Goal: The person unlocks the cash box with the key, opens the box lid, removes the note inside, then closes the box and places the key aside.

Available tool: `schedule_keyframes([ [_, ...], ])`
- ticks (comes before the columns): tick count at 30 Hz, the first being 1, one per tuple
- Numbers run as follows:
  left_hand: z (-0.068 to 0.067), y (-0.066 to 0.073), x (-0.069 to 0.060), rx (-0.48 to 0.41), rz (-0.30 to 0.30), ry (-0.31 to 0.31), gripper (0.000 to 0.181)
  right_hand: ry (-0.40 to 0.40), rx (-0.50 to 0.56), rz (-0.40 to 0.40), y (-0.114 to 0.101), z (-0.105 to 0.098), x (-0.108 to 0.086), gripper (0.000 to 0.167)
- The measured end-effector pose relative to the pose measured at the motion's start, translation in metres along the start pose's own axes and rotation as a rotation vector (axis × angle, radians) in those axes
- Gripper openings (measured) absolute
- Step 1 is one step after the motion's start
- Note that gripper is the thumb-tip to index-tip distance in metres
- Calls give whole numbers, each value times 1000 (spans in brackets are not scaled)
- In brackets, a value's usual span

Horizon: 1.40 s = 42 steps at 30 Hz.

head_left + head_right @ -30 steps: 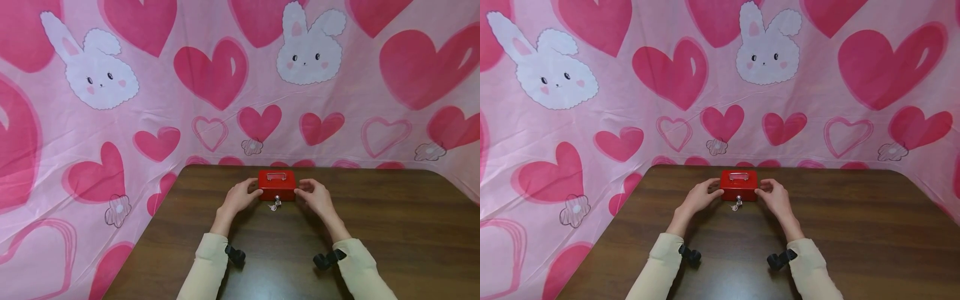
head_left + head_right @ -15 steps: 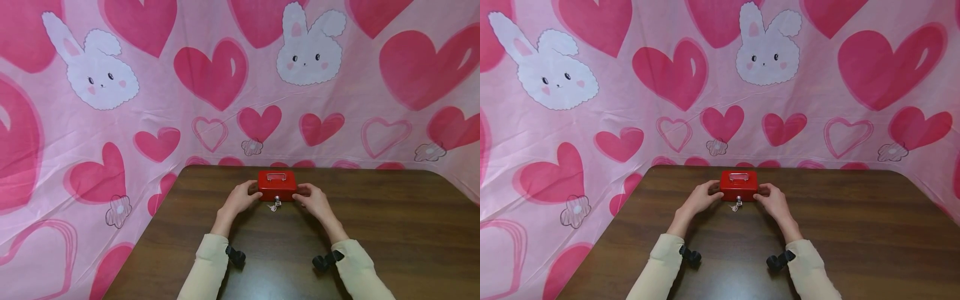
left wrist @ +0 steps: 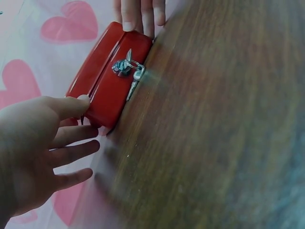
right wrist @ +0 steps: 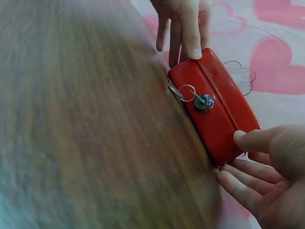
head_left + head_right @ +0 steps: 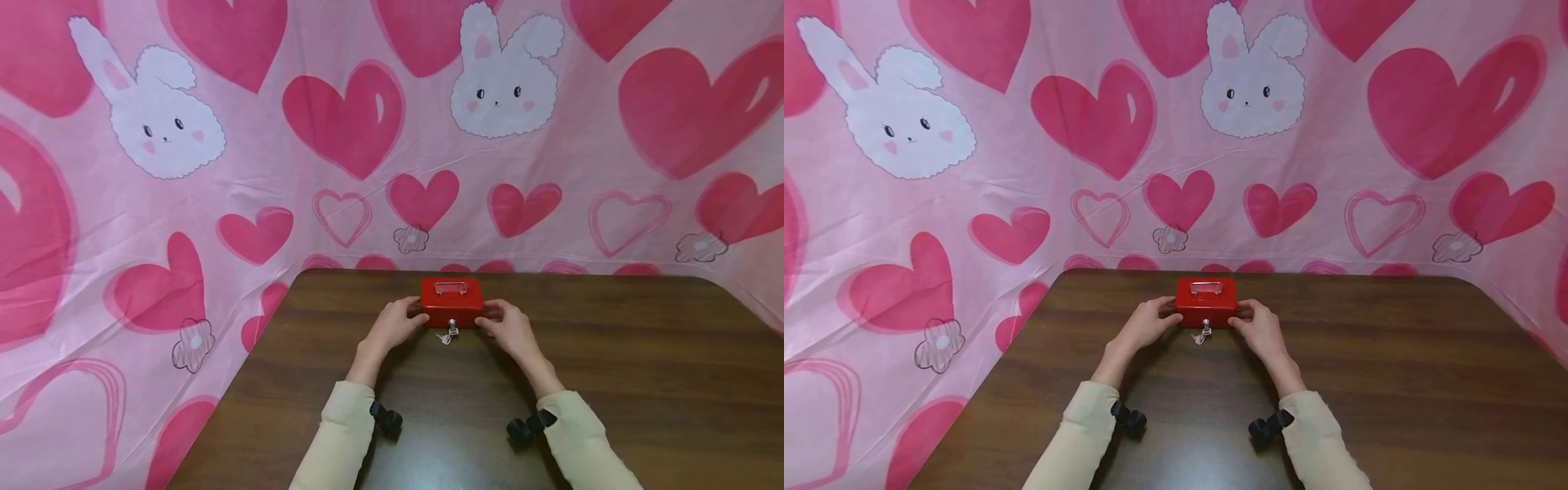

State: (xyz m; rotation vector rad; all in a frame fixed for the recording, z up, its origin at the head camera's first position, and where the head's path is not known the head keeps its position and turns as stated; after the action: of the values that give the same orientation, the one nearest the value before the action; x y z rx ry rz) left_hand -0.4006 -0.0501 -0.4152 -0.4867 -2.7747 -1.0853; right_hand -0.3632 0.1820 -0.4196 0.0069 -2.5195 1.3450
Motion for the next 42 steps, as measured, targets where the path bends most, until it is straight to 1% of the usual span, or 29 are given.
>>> schedule_keyframes([
  [4,0,2,0,27,6,4,52,17,-11,8,0,-1,-1,40],
  [8,-1,5,0,28,16,10,51,25,-13,13,1,-2,0,39],
  [15,2,6,1,33,31,6,51,20,-20,19,5,-2,2,40],
  [31,3,6,3,52,17,12,52,22,-45,2,4,-2,6,39],
  [39,1,8,3,59,35,24,52,21,-49,-13,2,-3,6,38],
  [42,2,8,3,67,30,19,52,16,-55,-13,2,-3,5,38],
])
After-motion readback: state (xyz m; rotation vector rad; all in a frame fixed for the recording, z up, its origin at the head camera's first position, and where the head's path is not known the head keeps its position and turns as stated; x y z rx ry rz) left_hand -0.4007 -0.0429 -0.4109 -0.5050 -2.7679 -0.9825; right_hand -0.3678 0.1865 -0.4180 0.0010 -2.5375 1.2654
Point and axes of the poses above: each hand's wrist, its own x-axis towards the middle knuckle, its own z-axis out of the palm, y = z × x, the point moved 6 cm from there along x, towards the middle knuckle, and after that the axes turned 7 degrees about y, right-handed, at the moved point
